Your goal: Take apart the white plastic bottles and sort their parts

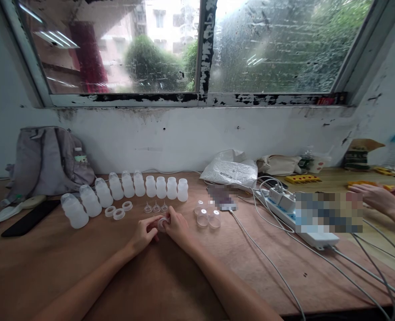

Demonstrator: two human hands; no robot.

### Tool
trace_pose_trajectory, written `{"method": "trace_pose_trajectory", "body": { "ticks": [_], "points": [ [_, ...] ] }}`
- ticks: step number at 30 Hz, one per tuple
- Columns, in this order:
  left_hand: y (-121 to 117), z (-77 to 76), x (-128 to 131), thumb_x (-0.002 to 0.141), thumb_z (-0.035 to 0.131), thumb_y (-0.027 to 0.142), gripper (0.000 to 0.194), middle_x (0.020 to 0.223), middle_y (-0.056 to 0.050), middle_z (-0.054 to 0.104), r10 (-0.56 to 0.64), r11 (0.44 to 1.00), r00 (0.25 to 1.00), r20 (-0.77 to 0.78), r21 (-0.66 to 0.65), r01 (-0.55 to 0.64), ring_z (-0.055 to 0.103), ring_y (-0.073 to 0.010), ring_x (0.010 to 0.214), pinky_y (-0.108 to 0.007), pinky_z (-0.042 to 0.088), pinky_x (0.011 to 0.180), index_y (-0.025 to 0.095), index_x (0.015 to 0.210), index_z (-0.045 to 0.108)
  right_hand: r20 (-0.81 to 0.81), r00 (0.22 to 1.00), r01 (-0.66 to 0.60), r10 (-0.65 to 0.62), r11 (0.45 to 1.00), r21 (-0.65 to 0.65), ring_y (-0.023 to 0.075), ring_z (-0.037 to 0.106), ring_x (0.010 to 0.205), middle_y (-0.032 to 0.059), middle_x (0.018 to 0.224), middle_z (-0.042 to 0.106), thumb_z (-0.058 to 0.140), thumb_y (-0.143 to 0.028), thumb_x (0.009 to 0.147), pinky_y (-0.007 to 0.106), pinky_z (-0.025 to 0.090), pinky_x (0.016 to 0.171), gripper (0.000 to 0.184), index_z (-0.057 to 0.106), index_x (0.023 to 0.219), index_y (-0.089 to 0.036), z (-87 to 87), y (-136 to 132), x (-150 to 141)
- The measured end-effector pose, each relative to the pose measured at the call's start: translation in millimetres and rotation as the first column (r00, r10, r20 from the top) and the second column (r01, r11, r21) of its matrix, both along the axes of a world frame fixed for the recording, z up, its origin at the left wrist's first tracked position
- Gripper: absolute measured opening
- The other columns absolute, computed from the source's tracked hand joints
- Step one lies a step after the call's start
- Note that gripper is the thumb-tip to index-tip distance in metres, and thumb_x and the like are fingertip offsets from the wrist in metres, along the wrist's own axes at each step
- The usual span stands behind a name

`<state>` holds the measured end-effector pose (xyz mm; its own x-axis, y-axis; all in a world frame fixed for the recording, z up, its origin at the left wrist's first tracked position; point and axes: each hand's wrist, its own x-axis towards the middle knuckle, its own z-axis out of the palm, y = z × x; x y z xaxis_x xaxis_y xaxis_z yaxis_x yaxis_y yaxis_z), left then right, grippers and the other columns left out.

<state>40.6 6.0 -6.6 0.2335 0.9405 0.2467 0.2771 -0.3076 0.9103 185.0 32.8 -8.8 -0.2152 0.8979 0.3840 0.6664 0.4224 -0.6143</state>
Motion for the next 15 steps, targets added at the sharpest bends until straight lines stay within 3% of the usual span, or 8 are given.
{"method": "trace_pose_trajectory", "body": {
  "ticks": [8,13,15],
  "points": [
    [-3.1,4.1,2.0,0.063,0.04,0.012,0.048,0.068,-0.001,0.066,0.022,1.0,0.997,-0.068,0.021,-0.02,0.054,-0.0098,0.038,-0.022,0.045,0.043,0.011,0.107,0.058,0.044,0.999,0.021,-0.021,1.0,-0.002,0.0113,0.044,0.054,-0.0039,0.058,0.047,0.047,-0.013,0.066,0.02,0.025,0.049,0.012,0.043,0.074,-0.021,-3.0,1.2,1.6],
    [12.6,17.7,-3.4,0.076,0.04,0.024,0.032,0.077,-0.004,0.068,-0.025,0.999,0.982,-0.186,0.037,0.033,0.061,-0.0137,0.059,-0.023,0.047,0.052,0.017,0.095,0.065,-0.061,0.995,-0.078,0.078,0.997,-0.005,0.0126,0.05,0.058,-0.0026,0.062,0.053,0.045,-0.015,0.07,0.02,0.033,0.053,0.015,0.048,0.083,-0.021,-3.8,4.1,5.6],
    [26.6,25.9,-9.2,0.079,0.038,0.031,0.033,0.076,-0.005,0.068,0.027,0.999,0.965,-0.261,0.044,-0.016,0.062,-0.0149,0.064,-0.022,0.047,0.052,0.016,0.091,0.065,-0.098,0.993,-0.07,0.07,0.998,-0.002,0.0132,0.052,0.06,-0.0015,0.066,0.057,0.043,-0.013,0.07,0.02,0.035,0.055,0.02,0.05,0.087,-0.022,-2.3,4.6,6.9]
  ]
}}
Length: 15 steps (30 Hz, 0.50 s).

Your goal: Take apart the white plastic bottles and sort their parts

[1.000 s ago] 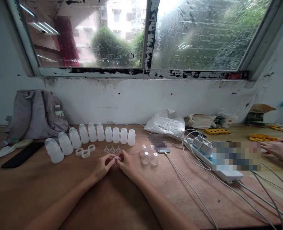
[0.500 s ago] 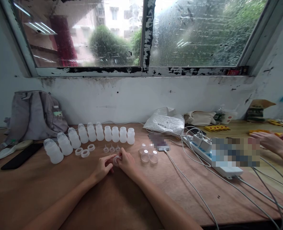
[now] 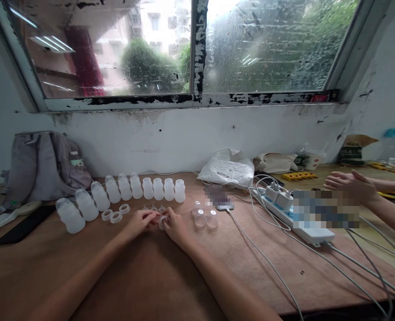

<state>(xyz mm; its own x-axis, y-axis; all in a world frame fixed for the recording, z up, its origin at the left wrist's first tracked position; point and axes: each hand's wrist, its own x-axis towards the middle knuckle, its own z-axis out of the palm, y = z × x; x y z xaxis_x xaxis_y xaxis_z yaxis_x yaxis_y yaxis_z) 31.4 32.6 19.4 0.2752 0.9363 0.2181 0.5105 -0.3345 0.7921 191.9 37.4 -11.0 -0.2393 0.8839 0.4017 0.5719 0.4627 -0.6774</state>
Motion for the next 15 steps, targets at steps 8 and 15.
{"method": "trace_pose_trajectory", "body": {
  "ticks": [8,15],
  "points": [
    [69.5,24.3,-28.8,0.077,0.042,0.024,0.039,0.091,-0.006,0.059,0.373,0.904,0.915,-0.154,0.285,-0.32,0.057,-0.0178,0.079,-0.03,0.042,0.073,0.021,0.115,0.048,-0.059,0.998,-0.014,0.013,1.0,-0.016,0.0115,0.051,0.051,-0.0034,0.06,0.057,0.038,-0.008,0.071,0.019,0.036,0.051,0.032,0.056,0.092,-0.024,4.4,-4.3,1.3],
    [81.2,13.1,-22.3,0.076,0.048,0.024,0.03,0.111,-0.012,0.047,0.475,0.797,0.848,-0.235,0.524,-0.302,0.042,-0.0294,0.105,-0.041,0.033,0.087,0.019,0.104,0.052,-0.169,0.985,-0.028,0.015,0.997,-0.076,0.011,0.052,0.047,-0.0002,0.068,0.061,0.04,-0.026,0.081,0.02,0.037,0.045,0.02,0.056,0.092,-0.021,5.4,-4.7,-2.8]
  ]
}}
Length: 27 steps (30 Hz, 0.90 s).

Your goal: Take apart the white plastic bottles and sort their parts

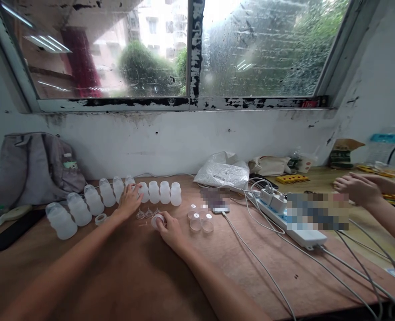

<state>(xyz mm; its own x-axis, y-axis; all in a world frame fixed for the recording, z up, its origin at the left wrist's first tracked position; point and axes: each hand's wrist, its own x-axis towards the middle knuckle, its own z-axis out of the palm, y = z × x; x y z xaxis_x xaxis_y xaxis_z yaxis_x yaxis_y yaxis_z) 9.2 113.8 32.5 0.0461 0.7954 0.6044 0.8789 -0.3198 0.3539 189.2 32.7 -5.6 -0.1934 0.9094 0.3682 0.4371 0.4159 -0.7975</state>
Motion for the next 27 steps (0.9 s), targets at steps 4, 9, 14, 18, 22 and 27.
{"method": "trace_pose_trajectory", "body": {
  "ticks": [4,9,14,18,22,27],
  "points": [
    [-17.0,-10.0,4.3,0.08,0.043,0.026,0.019,0.102,-0.009,0.053,-0.035,0.997,0.998,-0.054,0.063,0.038,0.044,-0.0254,0.101,-0.038,0.033,0.088,0.019,0.096,0.052,-0.077,0.996,-0.052,0.049,0.998,-0.037,0.0097,0.052,0.047,0.0016,0.079,0.063,0.042,-0.034,0.082,0.021,0.04,0.047,0.026,0.054,0.101,-0.021,5.2,-4.0,-0.1],
    [-55.8,-16.1,-4.0,0.082,0.044,0.026,0.018,0.108,-0.01,0.051,-0.082,0.953,0.994,-0.075,0.287,0.101,0.046,-0.0223,0.101,-0.036,0.035,0.088,0.019,0.098,0.046,-0.168,0.984,-0.08,0.067,0.994,-0.074,0.0093,0.05,0.042,-0.0009,0.061,0.059,0.035,-0.041,0.085,0.021,0.04,0.045,0.032,0.054,0.101,-0.02,9.4,-9.0,0.3],
    [-94.7,-16.4,-12.7,0.078,0.05,0.022,0.031,0.108,-0.01,0.049,-0.25,0.9,0.965,-0.077,0.35,0.261,0.046,-0.0214,0.104,-0.037,0.037,0.088,0.02,0.106,0.038,-0.285,0.956,-0.114,0.067,0.982,-0.149,0.0109,0.048,0.038,-0.0042,0.044,0.049,0.031,-0.045,0.086,0.02,0.038,0.039,0.038,0.052,0.103,-0.019,4.3,-7.1,-2.6],
    [-105.7,-23.5,-14.3,0.075,0.054,0.023,0.04,0.103,-0.009,0.052,-0.369,0.867,0.929,-0.004,0.359,0.346,0.051,-0.0211,0.097,-0.037,0.042,0.082,0.021,0.109,0.034,-0.354,0.933,-0.135,0.069,0.977,-0.164,0.011,0.05,0.04,-0.004,0.049,0.052,0.038,-0.047,0.082,0.021,0.038,0.039,0.035,0.05,0.103,-0.02,1.4,-5.6,-5.7],
    [-105.0,-33.0,-13.1,0.074,0.055,0.023,0.041,0.102,-0.007,0.053,-0.392,0.879,0.919,0.031,0.309,0.365,0.052,-0.0198,0.095,-0.036,0.044,0.081,0.021,0.11,0.036,-0.426,0.901,-0.16,0.086,0.977,-0.143,0.0103,0.053,0.045,-0.0014,0.066,0.056,0.044,-0.045,0.08,0.021,0.04,0.039,0.032,0.046,0.101,-0.021,3.8,-8.7,-7.3],
    [-105.7,-37.6,-8.4,0.076,0.053,0.03,0.05,0.111,-0.01,0.051,-0.414,0.91,0.89,0.194,0.07,0.408,0.052,-0.02,0.097,-0.036,0.044,0.081,0.02,0.119,0.029,-0.482,0.872,-0.157,0.08,0.98,-0.12,0.0118,0.057,0.057,-0.0003,0.076,0.056,0.051,-0.042,0.076,0.022,0.045,0.045,0.031,0.044,0.098,-0.022,5.3,-11.9,-9.2]
  ]
}}
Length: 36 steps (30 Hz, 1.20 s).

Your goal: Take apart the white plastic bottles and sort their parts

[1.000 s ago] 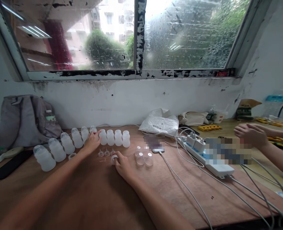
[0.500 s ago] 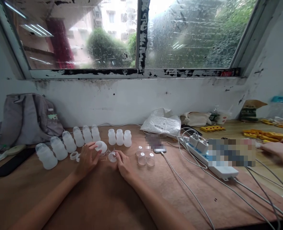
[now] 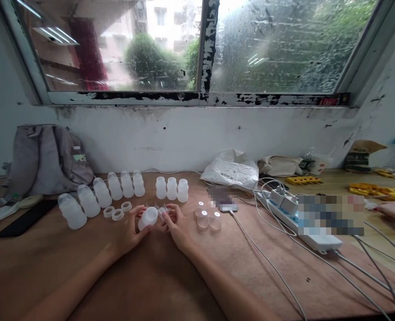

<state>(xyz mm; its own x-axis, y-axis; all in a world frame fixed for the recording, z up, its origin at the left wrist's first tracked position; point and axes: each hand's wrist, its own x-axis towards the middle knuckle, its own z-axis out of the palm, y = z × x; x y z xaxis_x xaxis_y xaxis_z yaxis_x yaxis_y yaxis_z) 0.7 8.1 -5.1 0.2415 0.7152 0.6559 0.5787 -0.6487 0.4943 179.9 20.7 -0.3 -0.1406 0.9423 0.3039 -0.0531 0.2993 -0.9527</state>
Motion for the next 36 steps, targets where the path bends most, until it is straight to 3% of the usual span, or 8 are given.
{"method": "trace_pose_trajectory", "body": {
  "ticks": [2,4,10,17,23,27,32,36],
  "points": [
    [-0.4,-0.4,1.3,0.076,0.053,0.035,0.054,0.114,-0.009,0.05,-0.037,0.993,0.998,-0.046,-0.111,0.032,0.052,-0.0209,0.099,-0.037,0.044,0.082,0.022,0.121,0.028,-0.03,0.999,0.013,-0.012,1.0,0.024,0.0126,0.057,0.061,-0.0006,0.076,0.055,0.054,-0.04,0.075,0.023,0.046,0.048,0.029,0.044,0.095,-0.022,0.0,0.0,-1.1],
    [0.5,-0.9,1.1,0.076,0.053,0.036,0.049,0.114,-0.007,0.051,-0.029,0.991,0.995,-0.097,-0.129,0.016,0.051,-0.0214,0.1,-0.038,0.043,0.084,0.024,0.119,0.033,-0.063,0.997,0.05,-0.046,0.997,0.057,0.0132,0.057,0.064,-0.0006,0.075,0.055,0.055,-0.037,0.075,0.024,0.047,0.051,0.027,0.043,0.093,-0.022,0.8,0.1,-1.6],
    [11.9,-9.3,-7.5,0.071,0.058,0.029,0.044,0.103,-0.005,0.049,0.19,0.982,0.968,-0.163,0.054,-0.183,0.05,-0.0214,0.095,-0.037,0.042,0.084,0.026,0.113,0.045,-0.125,0.987,0.118,-0.105,0.988,0.097,0.0154,0.059,0.071,0.0026,0.084,0.058,0.055,-0.036,0.075,0.029,0.05,0.06,0.03,0.044,0.099,-0.021,4.7,2.3,3.1],
    [13.9,-14.4,-11.3,0.069,0.061,0.028,0.042,0.1,-0.004,0.054,0.218,0.975,0.969,-0.116,0.071,-0.211,0.05,-0.022,0.091,-0.037,0.042,0.08,0.022,0.106,0.043,0.055,0.996,0.06,-0.067,0.991,0.122,0.018,0.059,0.085,0.0049,0.1,0.059,0.054,-0.037,0.075,0.035,0.049,0.078,0.034,0.048,0.105,-0.023,-6.9,4.5,1.1],
    [13.4,-11.0,-11.1,0.071,0.059,0.027,0.037,0.102,-0.004,0.055,0.174,0.983,0.973,-0.152,0.085,-0.163,0.05,-0.0222,0.093,-0.038,0.041,0.082,0.023,0.105,0.046,0.063,0.997,0.028,-0.036,0.992,0.123,0.0193,0.057,0.091,0.0051,0.103,0.059,0.049,-0.036,0.078,0.035,0.049,0.078,0.03,0.053,0.105,-0.022,-6.6,6.9,3.1],
    [14.9,-10.7,-12.6,0.071,0.059,0.026,0.037,0.102,-0.004,0.055,0.171,0.982,0.974,-0.149,0.101,-0.156,0.049,-0.0224,0.094,-0.039,0.04,0.084,0.022,0.105,0.046,0.016,1.0,0.009,-0.011,0.997,0.081,0.0187,0.059,0.083,0.0041,0.09,0.063,0.051,-0.037,0.076,0.037,0.05,0.074,0.032,0.052,0.104,-0.021,-1.8,8.6,6.1],
    [12.8,-6.4,-12.9,0.071,0.059,0.027,0.037,0.102,-0.004,0.054,0.172,0.982,0.973,-0.152,0.101,-0.157,0.05,-0.0215,0.094,-0.037,0.04,0.083,0.022,0.105,0.046,-0.032,0.999,-0.03,0.031,0.999,0.031,0.0161,0.06,0.075,0.0022,0.083,0.062,0.055,-0.04,0.074,0.033,0.051,0.069,0.024,0.05,0.086,-0.02,2.2,10.4,9.7],
    [10.9,-2.7,-13.7,0.072,0.058,0.027,0.035,0.101,-0.004,0.055,0.168,0.982,0.974,-0.154,0.116,-0.151,0.05,-0.0216,0.094,-0.038,0.04,0.084,0.023,0.105,0.047,-0.02,0.998,-0.056,0.056,0.998,0.007,0.0149,0.06,0.072,0.0018,0.082,0.061,0.055,-0.043,0.074,0.032,0.051,0.068,0.026,0.05,0.084,-0.019,2.5,12.1,11.6]
  ]
}}
